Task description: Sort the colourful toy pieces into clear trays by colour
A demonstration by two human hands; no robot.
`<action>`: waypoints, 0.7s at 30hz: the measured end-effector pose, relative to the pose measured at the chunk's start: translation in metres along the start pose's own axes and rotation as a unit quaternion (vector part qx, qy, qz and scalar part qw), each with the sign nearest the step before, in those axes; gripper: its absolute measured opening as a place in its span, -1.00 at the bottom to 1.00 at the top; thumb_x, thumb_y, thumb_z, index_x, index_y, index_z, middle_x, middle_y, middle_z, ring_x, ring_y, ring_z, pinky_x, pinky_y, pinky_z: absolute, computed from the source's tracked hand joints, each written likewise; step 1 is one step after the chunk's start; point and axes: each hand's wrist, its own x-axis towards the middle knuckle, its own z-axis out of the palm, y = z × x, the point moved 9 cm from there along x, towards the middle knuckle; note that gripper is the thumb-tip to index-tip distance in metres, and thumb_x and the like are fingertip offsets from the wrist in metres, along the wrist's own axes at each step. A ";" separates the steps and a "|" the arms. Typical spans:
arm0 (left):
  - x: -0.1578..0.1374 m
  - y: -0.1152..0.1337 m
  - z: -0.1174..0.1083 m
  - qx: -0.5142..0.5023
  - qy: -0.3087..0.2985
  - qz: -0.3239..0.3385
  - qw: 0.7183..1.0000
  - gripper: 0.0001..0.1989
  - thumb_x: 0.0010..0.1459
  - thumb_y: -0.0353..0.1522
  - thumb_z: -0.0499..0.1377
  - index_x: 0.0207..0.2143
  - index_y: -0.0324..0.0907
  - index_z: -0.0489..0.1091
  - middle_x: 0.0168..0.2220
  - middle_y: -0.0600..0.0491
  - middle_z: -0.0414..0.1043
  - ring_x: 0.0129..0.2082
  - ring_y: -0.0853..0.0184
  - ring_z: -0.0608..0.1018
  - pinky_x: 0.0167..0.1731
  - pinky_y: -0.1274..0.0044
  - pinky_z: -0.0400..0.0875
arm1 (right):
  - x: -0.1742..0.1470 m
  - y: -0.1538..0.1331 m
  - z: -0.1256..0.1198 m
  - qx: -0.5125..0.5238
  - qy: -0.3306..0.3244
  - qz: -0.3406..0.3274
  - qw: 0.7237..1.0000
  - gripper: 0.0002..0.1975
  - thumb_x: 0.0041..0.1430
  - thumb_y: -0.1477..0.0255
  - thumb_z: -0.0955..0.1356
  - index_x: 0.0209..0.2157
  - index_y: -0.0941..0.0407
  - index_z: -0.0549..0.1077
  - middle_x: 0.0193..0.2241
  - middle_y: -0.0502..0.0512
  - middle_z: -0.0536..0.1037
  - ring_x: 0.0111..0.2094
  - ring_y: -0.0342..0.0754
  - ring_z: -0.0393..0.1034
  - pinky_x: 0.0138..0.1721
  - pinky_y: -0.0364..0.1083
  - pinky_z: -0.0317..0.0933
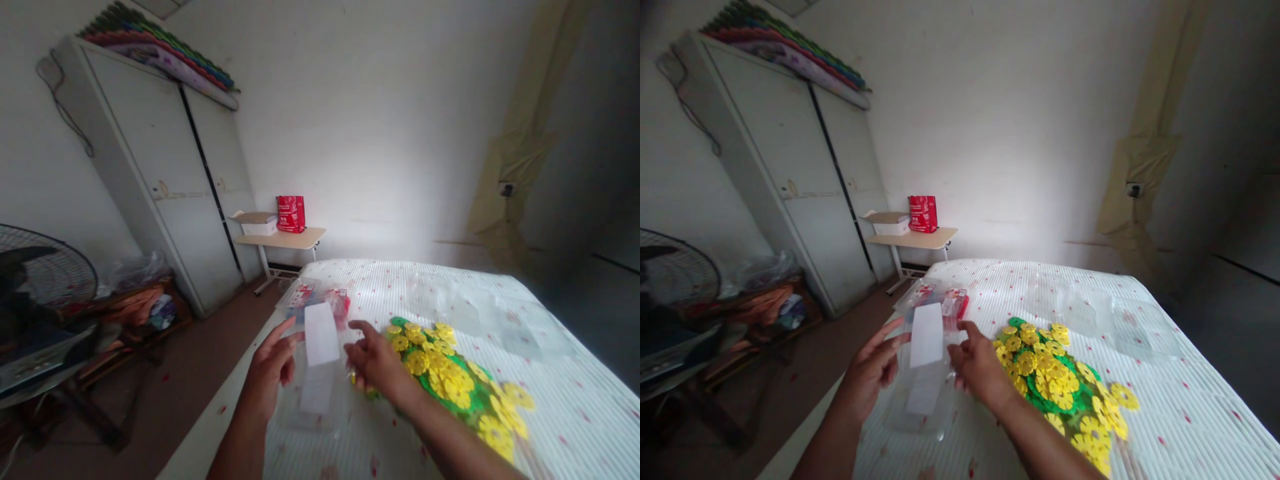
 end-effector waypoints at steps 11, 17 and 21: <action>0.003 -0.049 -0.023 0.476 0.038 0.004 0.878 -0.58 0.05 -0.40 0.05 0.00 -0.25 0.36 -0.20 -0.10 0.51 -0.20 0.24 0.51 -0.18 0.52 0.26 | -0.019 0.075 0.043 -0.221 0.070 0.050 0.971 -0.41 0.05 0.50 0.22 0.16 0.30 0.15 -0.55 0.10 0.55 -0.47 -0.04 0.45 -0.40 -0.17 0.23; 0.000 -0.045 -0.024 0.468 0.062 0.053 0.880 -0.67 -0.01 -0.40 0.10 -0.15 -0.18 0.44 -0.27 -0.08 0.48 -0.26 0.22 0.49 -0.20 0.48 0.25 | -0.019 0.077 0.045 -0.226 0.073 0.038 0.971 -0.44 0.06 0.46 0.23 0.13 0.30 0.21 -0.52 0.13 0.56 -0.41 -0.01 0.46 -0.33 -0.14 0.24; -0.005 -0.046 -0.034 0.446 0.096 0.045 0.889 -0.71 -0.05 -0.35 0.14 -0.22 -0.11 0.45 -0.25 -0.04 0.45 -0.22 0.20 0.47 -0.19 0.47 0.23 | -0.018 0.078 0.048 -0.227 0.068 0.043 0.971 -0.44 0.06 0.44 0.25 0.13 0.27 0.21 -0.50 0.12 0.56 -0.39 -0.02 0.47 -0.32 -0.15 0.24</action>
